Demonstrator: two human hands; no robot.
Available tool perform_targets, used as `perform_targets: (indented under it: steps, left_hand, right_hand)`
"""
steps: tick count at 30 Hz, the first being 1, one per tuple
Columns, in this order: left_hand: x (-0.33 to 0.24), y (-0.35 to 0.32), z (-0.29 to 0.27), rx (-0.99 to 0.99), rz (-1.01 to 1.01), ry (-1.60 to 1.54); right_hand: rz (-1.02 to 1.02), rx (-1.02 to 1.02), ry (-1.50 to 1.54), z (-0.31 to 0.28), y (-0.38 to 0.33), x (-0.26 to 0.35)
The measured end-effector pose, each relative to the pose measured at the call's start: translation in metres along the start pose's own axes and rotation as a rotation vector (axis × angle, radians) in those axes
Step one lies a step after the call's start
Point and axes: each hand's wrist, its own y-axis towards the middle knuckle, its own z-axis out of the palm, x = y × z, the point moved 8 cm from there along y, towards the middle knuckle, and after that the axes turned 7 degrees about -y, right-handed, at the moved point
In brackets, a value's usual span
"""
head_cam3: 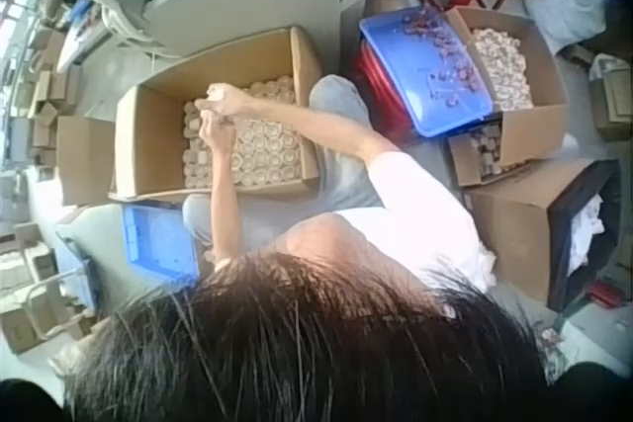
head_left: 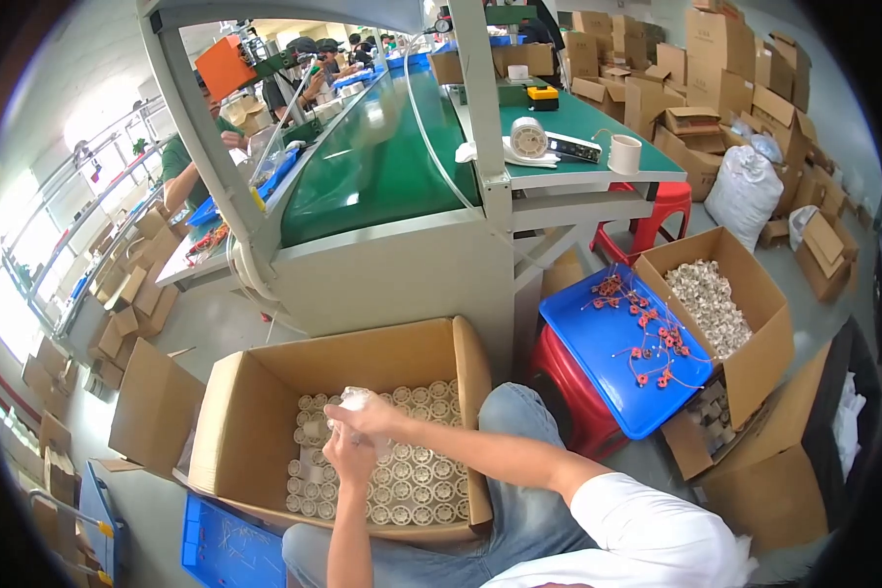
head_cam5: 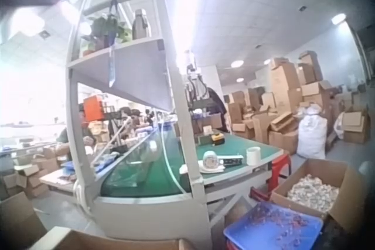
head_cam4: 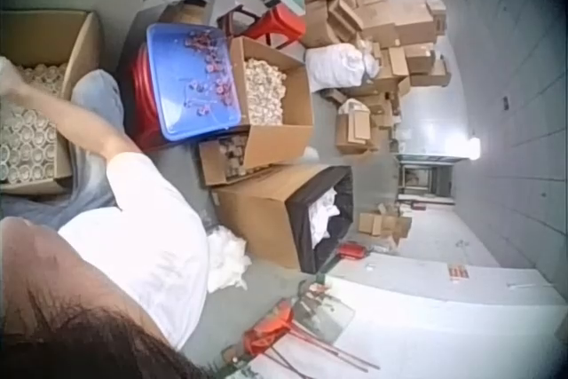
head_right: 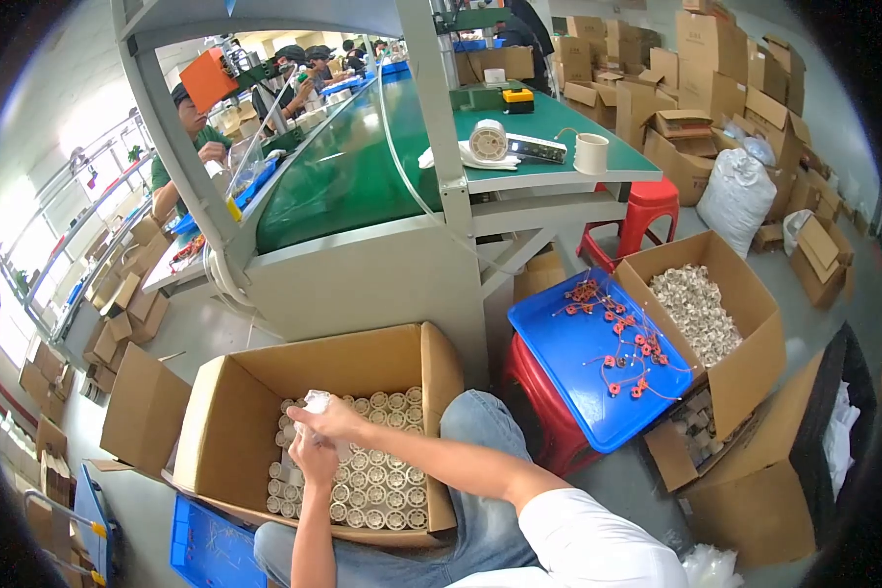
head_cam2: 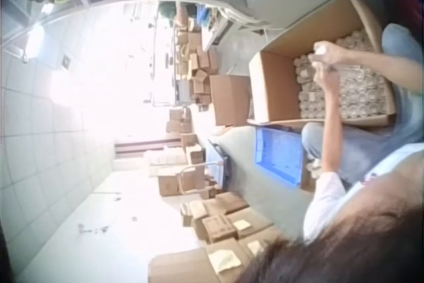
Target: The person packs white plastic components into a cardboard box by hand, wrapping some items in plastic wrap before placing them inside.
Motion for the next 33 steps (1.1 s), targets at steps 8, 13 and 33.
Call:
perform_targets:
  steps: [8,13,33]
  left_hand:
    - [-0.006,0.004,-0.004,-0.010,-0.193,-0.126]
    - [-0.016,0.025,-0.003,-0.016,-0.254,-0.273]
    - [0.085,0.001,-0.014,-0.362,-0.885,-1.509]
  right_hand:
    - [0.029,-0.422,0.503,-0.018,0.011,-0.020]
    - [-0.075,-0.450,0.872,-0.066,0.045,-0.047]
    - [-0.014,-0.133,0.129,-0.016,0.018,-0.004]
